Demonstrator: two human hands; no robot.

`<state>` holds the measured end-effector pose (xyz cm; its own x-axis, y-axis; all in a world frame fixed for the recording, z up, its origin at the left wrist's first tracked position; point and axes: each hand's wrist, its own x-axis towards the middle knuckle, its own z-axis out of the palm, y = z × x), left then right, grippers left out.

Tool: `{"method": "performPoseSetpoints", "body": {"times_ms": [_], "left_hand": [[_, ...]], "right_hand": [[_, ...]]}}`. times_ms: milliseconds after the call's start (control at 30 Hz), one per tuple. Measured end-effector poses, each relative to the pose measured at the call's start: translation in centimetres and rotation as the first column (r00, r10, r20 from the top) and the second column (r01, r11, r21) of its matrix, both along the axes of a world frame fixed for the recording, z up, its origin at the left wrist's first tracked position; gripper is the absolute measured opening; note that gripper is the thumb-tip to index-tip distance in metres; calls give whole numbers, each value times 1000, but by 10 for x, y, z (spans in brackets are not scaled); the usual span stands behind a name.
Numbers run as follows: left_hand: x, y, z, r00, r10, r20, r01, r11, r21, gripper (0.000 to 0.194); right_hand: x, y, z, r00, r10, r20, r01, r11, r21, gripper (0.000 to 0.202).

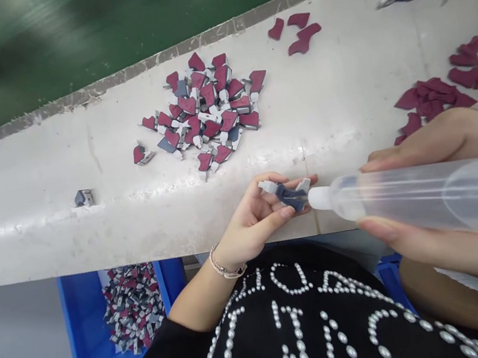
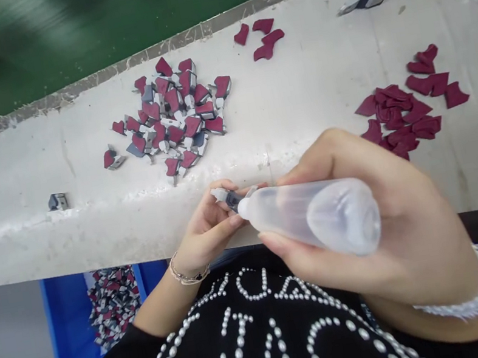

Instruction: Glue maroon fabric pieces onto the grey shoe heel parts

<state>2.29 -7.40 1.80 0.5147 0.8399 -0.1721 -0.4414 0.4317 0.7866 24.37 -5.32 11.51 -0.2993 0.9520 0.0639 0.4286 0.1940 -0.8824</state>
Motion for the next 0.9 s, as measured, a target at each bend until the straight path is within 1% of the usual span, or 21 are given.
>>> {"method": "performPoseSetpoints", "body": {"times_ms": [67,133,333,467,633,800,900], "left_hand": [[1,-1,2,999,11,33,-10,999,-36,32],[1,-2,4,998,35,48,-32,998,-55,33],[0,-4,5,995,45,85,-44,999,-21,34],[0,-4,7,996,56,67,-55,998,-24,34],[0,-4,7,997,76,31,-75,997,-35,34],[1,-3,8,996,57,67,-55,998,-35,32],[2,-3,9,996,56,72,-53,998,-42,30]], "right_hand": [[-4,1,-1,999,17,41,-21,996,89,25],[-6,3,-1,997,14,73,-23,991,134,25],[-7,3,0,993,17,115,-30,993,114,23],[-6,3,-3,993,9,117,-24,990,136,23],[-7,5,-3,992,50,114,-67,986,154,24],[-7,5,1,987,59,152,-89,977,194,24],[-6,5,2,980,37,197,-80,973,217,23]]}}
